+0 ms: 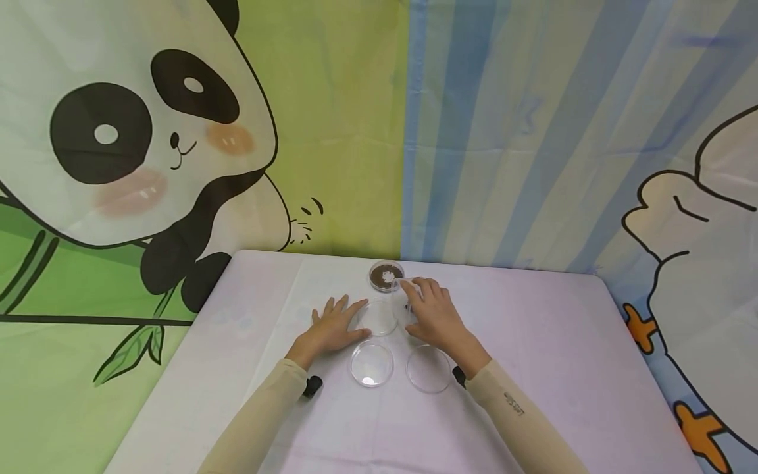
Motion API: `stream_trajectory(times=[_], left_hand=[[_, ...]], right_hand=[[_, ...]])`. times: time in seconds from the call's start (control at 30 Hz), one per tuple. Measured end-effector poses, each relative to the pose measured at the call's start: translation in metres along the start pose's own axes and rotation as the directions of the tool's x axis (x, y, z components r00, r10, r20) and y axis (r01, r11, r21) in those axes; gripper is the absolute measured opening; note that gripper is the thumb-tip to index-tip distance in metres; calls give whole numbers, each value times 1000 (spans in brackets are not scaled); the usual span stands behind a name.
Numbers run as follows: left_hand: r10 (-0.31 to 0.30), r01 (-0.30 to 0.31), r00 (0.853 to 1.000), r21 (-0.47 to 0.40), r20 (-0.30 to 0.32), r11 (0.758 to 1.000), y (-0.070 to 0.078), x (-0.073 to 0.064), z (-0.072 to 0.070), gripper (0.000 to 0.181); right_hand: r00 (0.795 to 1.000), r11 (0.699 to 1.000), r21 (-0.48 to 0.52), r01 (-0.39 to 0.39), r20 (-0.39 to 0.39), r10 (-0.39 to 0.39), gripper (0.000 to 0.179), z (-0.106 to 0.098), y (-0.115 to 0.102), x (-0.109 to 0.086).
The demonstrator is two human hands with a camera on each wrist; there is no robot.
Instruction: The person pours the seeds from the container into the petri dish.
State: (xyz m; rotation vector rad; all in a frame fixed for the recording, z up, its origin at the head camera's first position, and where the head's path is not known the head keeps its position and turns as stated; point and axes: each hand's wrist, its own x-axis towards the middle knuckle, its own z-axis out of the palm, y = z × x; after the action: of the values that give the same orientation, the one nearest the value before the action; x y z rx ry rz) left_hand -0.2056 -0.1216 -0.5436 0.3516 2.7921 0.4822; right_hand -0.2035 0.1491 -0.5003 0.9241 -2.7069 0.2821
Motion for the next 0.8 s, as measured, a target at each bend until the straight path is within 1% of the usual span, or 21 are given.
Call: stream_trajectory(times=[0.17,0.37,0.47,0.8], left_hand=[[-2,2,1000,3,1,1000,1,0,1,78],[11,-11,1000,-3,-12,1000,0,-1,1,78],[9,-9,1000,1,-4,1000,-1,-1,1,79],[11,-11,1000,8,-5,1000,-2,1,2,78]], right_hand=[[1000,1000,-25,6,11,-6,100,0,-2,2],[999,998,-49,48,0,-48,97,0,-4,5],[998,996,-61,67,2,-67,96,-1,-6,6],[995,989,-106,100,18,-99,97,-1,-9,10]])
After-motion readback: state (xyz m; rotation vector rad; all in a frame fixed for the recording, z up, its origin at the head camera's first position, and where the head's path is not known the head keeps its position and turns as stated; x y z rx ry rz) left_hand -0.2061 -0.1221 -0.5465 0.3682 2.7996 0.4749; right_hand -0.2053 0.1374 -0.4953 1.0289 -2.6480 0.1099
